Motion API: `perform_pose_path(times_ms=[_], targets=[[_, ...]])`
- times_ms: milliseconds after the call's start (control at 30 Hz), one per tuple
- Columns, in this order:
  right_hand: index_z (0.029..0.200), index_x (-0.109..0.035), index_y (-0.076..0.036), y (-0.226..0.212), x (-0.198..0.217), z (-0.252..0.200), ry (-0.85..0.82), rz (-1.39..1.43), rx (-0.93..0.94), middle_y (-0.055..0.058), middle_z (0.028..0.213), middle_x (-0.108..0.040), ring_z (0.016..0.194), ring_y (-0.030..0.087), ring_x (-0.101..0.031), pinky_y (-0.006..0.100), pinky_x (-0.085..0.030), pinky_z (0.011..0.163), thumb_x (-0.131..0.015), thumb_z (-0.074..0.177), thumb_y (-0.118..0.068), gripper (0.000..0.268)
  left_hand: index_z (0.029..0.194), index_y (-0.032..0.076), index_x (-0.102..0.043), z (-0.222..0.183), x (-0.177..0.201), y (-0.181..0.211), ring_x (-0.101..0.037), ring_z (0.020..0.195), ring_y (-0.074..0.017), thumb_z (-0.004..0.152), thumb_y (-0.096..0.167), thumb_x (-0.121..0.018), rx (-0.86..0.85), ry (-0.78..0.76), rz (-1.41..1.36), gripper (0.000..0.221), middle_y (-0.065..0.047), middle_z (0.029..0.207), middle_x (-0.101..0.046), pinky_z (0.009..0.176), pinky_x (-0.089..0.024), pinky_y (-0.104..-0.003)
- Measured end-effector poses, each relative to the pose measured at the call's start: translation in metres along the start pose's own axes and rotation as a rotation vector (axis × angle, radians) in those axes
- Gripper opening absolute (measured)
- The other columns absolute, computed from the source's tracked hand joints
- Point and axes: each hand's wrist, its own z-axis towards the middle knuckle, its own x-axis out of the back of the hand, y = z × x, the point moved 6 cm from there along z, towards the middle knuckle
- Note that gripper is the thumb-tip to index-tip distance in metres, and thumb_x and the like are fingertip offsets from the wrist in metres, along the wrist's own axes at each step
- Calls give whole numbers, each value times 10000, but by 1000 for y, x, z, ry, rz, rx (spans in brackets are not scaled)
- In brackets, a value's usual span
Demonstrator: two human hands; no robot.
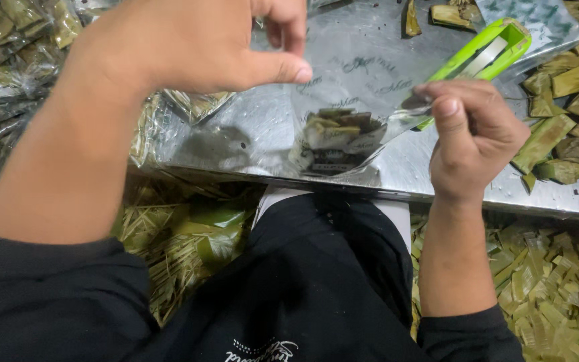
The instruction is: The person places dried leaf bundles into clear plastic bags, folds the tops, and seals them with a handheld green heat sealer. The sealed packages are then set aside on the metal table.
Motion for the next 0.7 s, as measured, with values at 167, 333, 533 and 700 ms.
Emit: perform_pose_path(times_ms=[167,333,533,700], targets=[[1076,-695,75,14,1,-8,131,99,-82,165,998,-713,778,196,-668,327,-601,730,-736,1107,-155,236,1278,88,-590,-25,-25,-11,-675,1127,-185,945,305,-882,-160,393,-361,493,-37,1248,-675,969,-569,-371],[1089,-684,63,22,-9,-14,151,225,-123,165,1026,-709,832,232,-710,325,-603,761,-730,1102,-139,208,1509,137,-411,-39,-149,-30,-639,1261,-180,638,443,-981,63,457,-758,1085,-59,1384,-617,1097,-506,-396],[1265,-622,-77,37,-12,-34,50,213,-332,8,1154,-659,1090,126,-665,298,-578,955,-866,831,-286,540,1199,38,-681,-22,-219,-54,-731,1020,-144,837,112,-917,217,538,-1086,438,-42,1079,-781,929,-609,-302],[1235,-692,31,76,-27,-96,-56,181,-681,77,1144,-727,1036,174,-682,333,-558,963,-859,856,-113,438,1100,-17,-742,-9,-220,-49,-702,888,-140,890,141,-910,247,579,-1008,312,-80,971,-785,847,-584,-307]])
